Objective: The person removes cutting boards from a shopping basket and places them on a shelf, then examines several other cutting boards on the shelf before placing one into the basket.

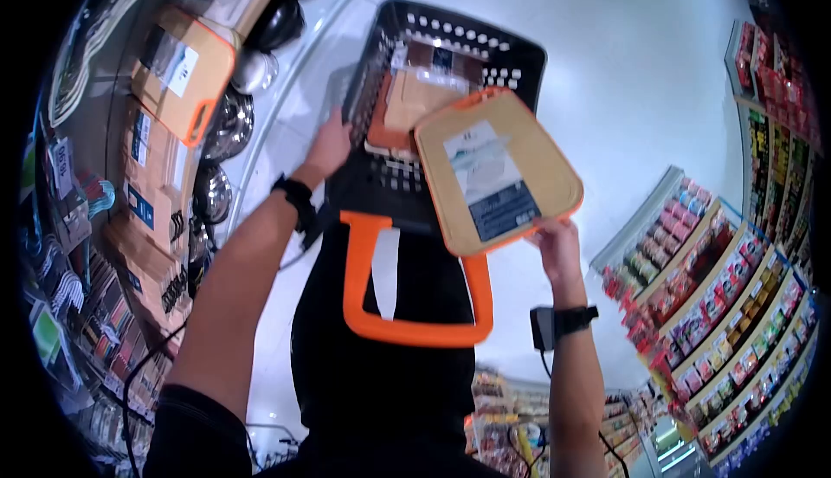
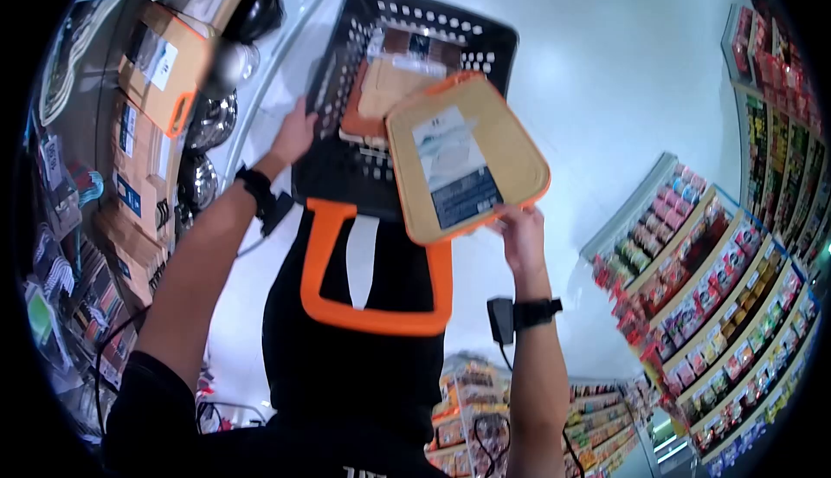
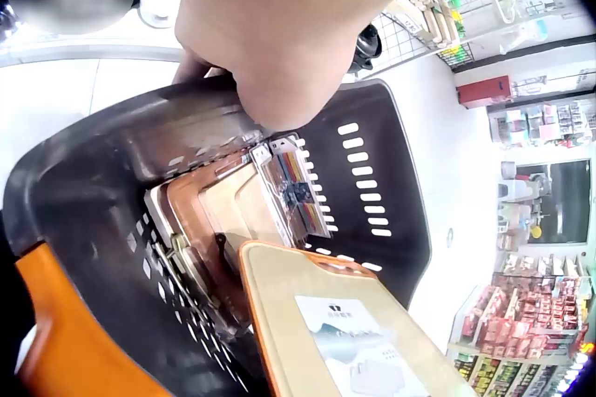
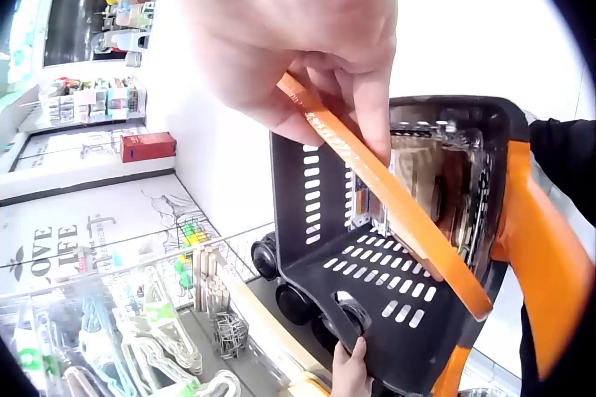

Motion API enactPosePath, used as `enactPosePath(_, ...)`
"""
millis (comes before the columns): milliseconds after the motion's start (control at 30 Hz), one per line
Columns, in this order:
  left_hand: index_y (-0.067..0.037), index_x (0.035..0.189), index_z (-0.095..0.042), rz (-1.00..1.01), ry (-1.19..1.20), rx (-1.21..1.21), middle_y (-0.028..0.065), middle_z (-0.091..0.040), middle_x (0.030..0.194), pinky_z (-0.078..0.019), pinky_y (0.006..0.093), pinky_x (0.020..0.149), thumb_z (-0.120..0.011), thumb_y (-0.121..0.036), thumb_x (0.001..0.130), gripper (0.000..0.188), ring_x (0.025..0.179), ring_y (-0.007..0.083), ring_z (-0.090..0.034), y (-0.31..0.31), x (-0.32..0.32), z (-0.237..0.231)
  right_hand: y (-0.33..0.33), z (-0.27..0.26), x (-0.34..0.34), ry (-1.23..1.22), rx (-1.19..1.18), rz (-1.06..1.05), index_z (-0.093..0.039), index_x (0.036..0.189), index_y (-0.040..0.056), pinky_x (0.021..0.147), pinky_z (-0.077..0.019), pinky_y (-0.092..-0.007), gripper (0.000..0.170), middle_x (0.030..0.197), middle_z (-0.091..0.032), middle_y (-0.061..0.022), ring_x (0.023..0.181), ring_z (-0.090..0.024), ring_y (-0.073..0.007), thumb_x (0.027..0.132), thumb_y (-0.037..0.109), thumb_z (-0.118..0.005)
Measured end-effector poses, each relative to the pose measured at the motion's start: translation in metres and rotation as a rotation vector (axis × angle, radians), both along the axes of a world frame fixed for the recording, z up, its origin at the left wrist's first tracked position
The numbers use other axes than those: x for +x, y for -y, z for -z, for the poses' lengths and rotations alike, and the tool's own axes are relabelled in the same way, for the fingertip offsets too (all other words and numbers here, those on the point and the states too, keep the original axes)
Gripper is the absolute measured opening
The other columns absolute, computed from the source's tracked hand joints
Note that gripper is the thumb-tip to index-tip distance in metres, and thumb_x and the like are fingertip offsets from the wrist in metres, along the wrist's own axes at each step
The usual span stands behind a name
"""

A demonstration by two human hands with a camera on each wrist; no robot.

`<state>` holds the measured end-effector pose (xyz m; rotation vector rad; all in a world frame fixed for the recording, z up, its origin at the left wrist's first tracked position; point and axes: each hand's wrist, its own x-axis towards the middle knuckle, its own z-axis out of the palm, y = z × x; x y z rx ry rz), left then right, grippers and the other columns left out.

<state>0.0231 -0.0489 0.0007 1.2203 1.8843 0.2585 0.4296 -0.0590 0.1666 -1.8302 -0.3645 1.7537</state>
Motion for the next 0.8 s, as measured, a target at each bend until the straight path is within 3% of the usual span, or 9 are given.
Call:
enactPosePath(33, 0.002, 0.128, -0.038, 0.005, -0.012, -0.037, 0.0350, -0.059, 0.099, -0.0465, 0.0496, 0.082, -0.052, -0.011, 0.092, 0.040, 0.099, 0.0504, -0.054, -0.003, -0.002, -0.006, 0.002, -0.007, 0.003, -0.025, 0.001, -0.034, -0.061, 0.097, -0.0023, 0.075, -0.0570, -0.0333, 0.018, 0.093, -0.068, -0.0111, 0.081, -0.067, -0.0188, 0.080, -0.001, -0.055)
enactPosePath(167, 0.004, 0.115, -0.048, 0.029, -0.044, 0.044, 0.0321, -0.060, 0.098, -0.0472, 0.0498, 0.083, -0.056, -0.010, 0.086, 0.033, 0.095, 0.0500, -0.056, -0.002, -0.015, -0.015, 0.007, -0.028, 0.017, -0.089, 0.011, -0.055, -0.061, 0.098, -0.0030, 0.073, -0.0587, -0.0327, 0.019, 0.093, -0.069, -0.0110, 0.078, -0.068, -0.0185, 0.079, -0.003, -0.057)
enactPosePath(300, 0.001, 0.120, -0.052, 0.048, -0.256, 0.334, 0.0242, -0.058, 0.103, -0.0451, 0.0445, 0.093, -0.056, -0.004, 0.081, 0.040, 0.101, 0.0440, -0.055, -0.006, -0.023, -0.043, 0.015, -0.059, 0.042, -0.149, 0.030, -0.124, -0.061, 0.102, -0.0029, 0.069, -0.0594, -0.0304, 0.025, 0.093, -0.069, -0.0106, 0.077, -0.069, -0.0180, 0.077, -0.003, -0.058)
enactPosePath(433, 0.001, 0.123, -0.053, -0.039, -0.018, 0.149, 0.0240, -0.061, 0.111, -0.0469, 0.0414, 0.091, -0.056, -0.023, 0.090, 0.041, 0.104, 0.0382, -0.060, -0.027, -0.021, -0.102, 0.004, -0.118, 0.051, -0.214, 0.115, -0.212, -0.061, 0.103, -0.0034, 0.067, -0.0581, -0.0280, 0.028, 0.093, -0.069, -0.0092, 0.078, -0.069, -0.0157, 0.075, -0.005, -0.061)
enactPosePath(500, 0.001, 0.121, -0.054, -0.023, 0.074, 0.152, 0.0184, -0.064, 0.109, -0.0462, 0.0356, 0.090, -0.050, -0.039, 0.096, 0.048, 0.102, 0.0275, -0.062, -0.036, -0.020, -0.133, 0.006, -0.136, 0.059, -0.275, 0.165, -0.253, -0.062, 0.103, -0.0034, 0.067, -0.0554, -0.0262, 0.029, 0.090, -0.069, -0.0078, 0.076, -0.067, -0.0139, 0.074, -0.006, -0.062)
enactPosePath(567, 0.003, 0.119, -0.057, -0.105, 0.432, -0.053, 0.0143, -0.065, 0.108, -0.0429, 0.0314, 0.094, -0.043, -0.045, 0.099, 0.053, 0.102, 0.0227, -0.060, -0.043, -0.014, -0.182, -0.001, -0.158, 0.064, -0.344, 0.195, -0.318, -0.061, 0.103, -0.0034, 0.067, -0.0539, -0.0252, 0.029, 0.089, -0.069, -0.0070, 0.074, -0.067, -0.0131, 0.074, -0.007, -0.063)
enactPosePath(600, 0.004, 0.115, -0.059, -0.056, 0.459, -0.019, 0.0108, -0.064, 0.107, -0.0409, 0.0286, 0.094, -0.037, -0.048, 0.100, 0.058, 0.100, 0.0176, -0.057, -0.046, -0.015, -0.191, 0.001, -0.154, 0.070, -0.390, 0.226, -0.327, -0.061, 0.104, -0.0033, 0.065, -0.0524, -0.0239, 0.030, 0.088, -0.069, -0.0066, 0.072, -0.066, -0.0122, 0.074, -0.007, -0.064)
enactPosePath(633, 0.004, 0.113, -0.060, -0.237, 0.454, -0.006, 0.0108, -0.063, 0.108, -0.0416, 0.0292, 0.092, -0.034, -0.052, 0.100, 0.064, 0.099, 0.0158, -0.056, -0.044, -0.011, -0.203, -0.003, -0.156, 0.069, -0.410, 0.253, -0.331, -0.061, 0.104, -0.0032, 0.065, -0.0523, -0.0237, 0.030, 0.088, -0.069, -0.0066, 0.072, -0.065, -0.0121, 0.074, -0.007, -0.064)
enactPosePath(800, 0.004, 0.102, -0.066, -0.433, 0.453, 0.196, 0.0067, -0.067, 0.089, -0.0472, 0.0290, 0.076, -0.041, -0.053, 0.098, 0.062, 0.079, 0.0129, -0.059, -0.010, -0.005, -0.276, -0.010, -0.174, 0.050, -0.408, 0.282, -0.338, -0.056, 0.112, -0.0024, 0.072, -0.0553, -0.0272, 0.034, 0.099, -0.068, -0.0087, 0.081, -0.067, -0.0145, 0.080, -0.004, -0.064)
